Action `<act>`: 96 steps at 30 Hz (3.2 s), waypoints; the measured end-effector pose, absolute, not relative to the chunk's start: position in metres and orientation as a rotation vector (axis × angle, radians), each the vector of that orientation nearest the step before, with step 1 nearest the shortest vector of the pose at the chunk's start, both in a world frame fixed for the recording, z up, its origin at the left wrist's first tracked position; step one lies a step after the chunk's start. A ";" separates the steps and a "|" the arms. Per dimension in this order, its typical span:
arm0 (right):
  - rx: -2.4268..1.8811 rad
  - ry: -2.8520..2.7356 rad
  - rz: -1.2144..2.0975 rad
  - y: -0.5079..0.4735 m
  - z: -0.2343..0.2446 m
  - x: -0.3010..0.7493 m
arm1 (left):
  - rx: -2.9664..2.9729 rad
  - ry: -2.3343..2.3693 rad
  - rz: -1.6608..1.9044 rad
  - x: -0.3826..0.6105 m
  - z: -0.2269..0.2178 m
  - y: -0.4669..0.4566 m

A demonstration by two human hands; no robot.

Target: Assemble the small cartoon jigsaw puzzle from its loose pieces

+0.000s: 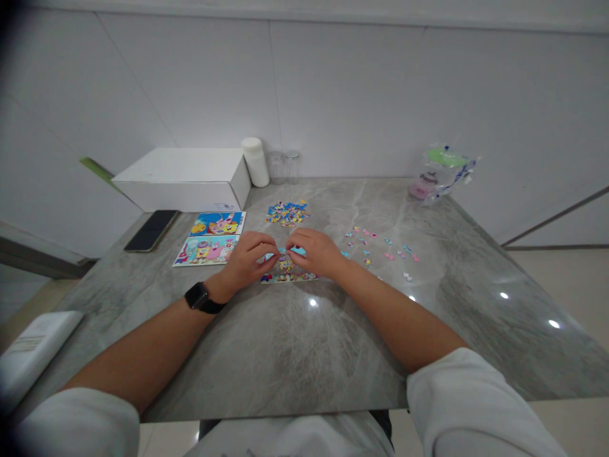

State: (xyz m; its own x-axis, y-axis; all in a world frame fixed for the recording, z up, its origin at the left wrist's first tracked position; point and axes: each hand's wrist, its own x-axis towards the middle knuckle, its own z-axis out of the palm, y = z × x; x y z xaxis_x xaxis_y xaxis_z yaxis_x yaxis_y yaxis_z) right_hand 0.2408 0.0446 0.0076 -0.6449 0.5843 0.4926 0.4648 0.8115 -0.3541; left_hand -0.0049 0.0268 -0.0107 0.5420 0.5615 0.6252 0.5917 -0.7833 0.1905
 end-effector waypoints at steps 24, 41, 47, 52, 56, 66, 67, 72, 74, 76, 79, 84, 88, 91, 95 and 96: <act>-0.678 -2.365 0.008 0.044 0.005 0.240 | -2.738 -1.090 -1.093 -0.003 -0.009 0.026; -0.721 -2.332 0.136 0.041 0.003 0.238 | -2.746 -1.106 -1.039 -0.002 -0.010 0.027; -0.761 -2.386 0.157 0.041 0.004 0.238 | -2.712 -1.105 -1.054 -0.002 -0.011 0.027; -0.779 -2.402 0.152 0.042 0.002 0.239 | -2.718 -1.104 -1.032 -0.003 -0.013 0.028; -0.798 -2.409 0.146 0.042 0.001 0.239 | -2.703 -1.073 -1.057 -0.003 -0.013 0.028; -0.678 -2.365 0.184 0.040 0.000 0.237 | -2.713 -1.090 -1.046 -0.002 -0.013 0.028; -0.666 -2.364 0.181 0.041 -0.001 0.237 | -2.718 -1.094 -1.037 -0.002 -0.014 0.028; -0.704 -2.373 0.170 0.046 0.002 0.242 | -2.739 -1.142 -1.023 -0.002 -0.014 0.028; -0.734 -2.350 0.143 0.050 0.008 0.249 | -2.739 -1.178 -1.024 -0.003 -0.015 0.029; -0.757 -2.302 0.103 0.055 0.016 0.258 | -2.737 -1.201 -1.018 -0.004 -0.017 0.030; -0.800 -2.227 0.047 0.062 0.029 0.272 | -2.741 -1.217 -0.988 -0.005 -0.018 0.032; -0.891 -2.187 0.021 0.066 0.047 0.288 | -2.768 -1.227 -0.899 -0.005 -0.018 0.033; -0.972 -2.209 0.043 0.063 0.057 0.294 | -2.797 -1.219 -0.875 -0.004 -0.018 0.034; -1.011 -2.234 0.071 0.063 0.061 0.297 | -2.815 -1.212 -0.864 -0.004 -0.019 0.034; -1.015 -2.320 0.115 0.064 0.060 0.297 | -2.822 -1.222 -0.845 -0.003 -0.018 0.034; -1.017 -2.347 0.135 0.065 0.059 0.297 | -2.826 -1.222 -0.837 -0.003 -0.018 0.034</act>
